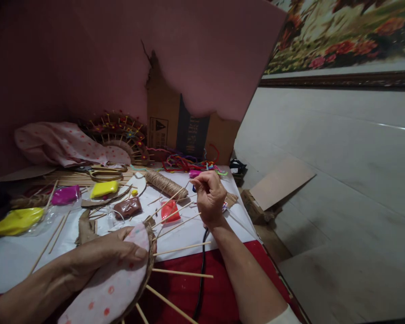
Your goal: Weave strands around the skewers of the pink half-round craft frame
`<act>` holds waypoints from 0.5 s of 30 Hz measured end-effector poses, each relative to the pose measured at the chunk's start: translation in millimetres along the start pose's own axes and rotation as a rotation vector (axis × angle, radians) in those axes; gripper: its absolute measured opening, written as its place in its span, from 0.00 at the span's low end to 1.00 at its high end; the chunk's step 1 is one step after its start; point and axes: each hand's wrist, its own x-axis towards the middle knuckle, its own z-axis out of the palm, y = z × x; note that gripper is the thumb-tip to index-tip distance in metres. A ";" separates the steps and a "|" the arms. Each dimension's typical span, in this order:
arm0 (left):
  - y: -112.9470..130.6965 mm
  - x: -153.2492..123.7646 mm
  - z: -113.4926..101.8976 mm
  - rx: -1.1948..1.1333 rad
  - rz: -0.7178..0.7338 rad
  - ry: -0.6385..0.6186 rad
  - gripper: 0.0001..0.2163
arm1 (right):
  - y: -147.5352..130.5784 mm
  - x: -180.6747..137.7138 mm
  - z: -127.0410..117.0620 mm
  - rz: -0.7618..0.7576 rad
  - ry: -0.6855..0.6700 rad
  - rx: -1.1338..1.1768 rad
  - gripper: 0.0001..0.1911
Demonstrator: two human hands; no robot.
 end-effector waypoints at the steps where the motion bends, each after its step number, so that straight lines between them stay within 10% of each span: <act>1: -0.1 0.1 0.2 -0.007 0.003 -0.001 0.06 | -0.4 0.4 0.0 -0.012 0.001 0.012 0.05; 11: -7.0 0.9 -1.2 -0.051 0.096 -0.253 0.08 | 15.8 -4.0 15.3 0.432 -0.332 0.230 0.07; 15: -5.9 0.3 -6.2 -0.018 0.131 -0.226 0.12 | 1.3 -26.8 32.0 0.290 -0.670 0.063 0.06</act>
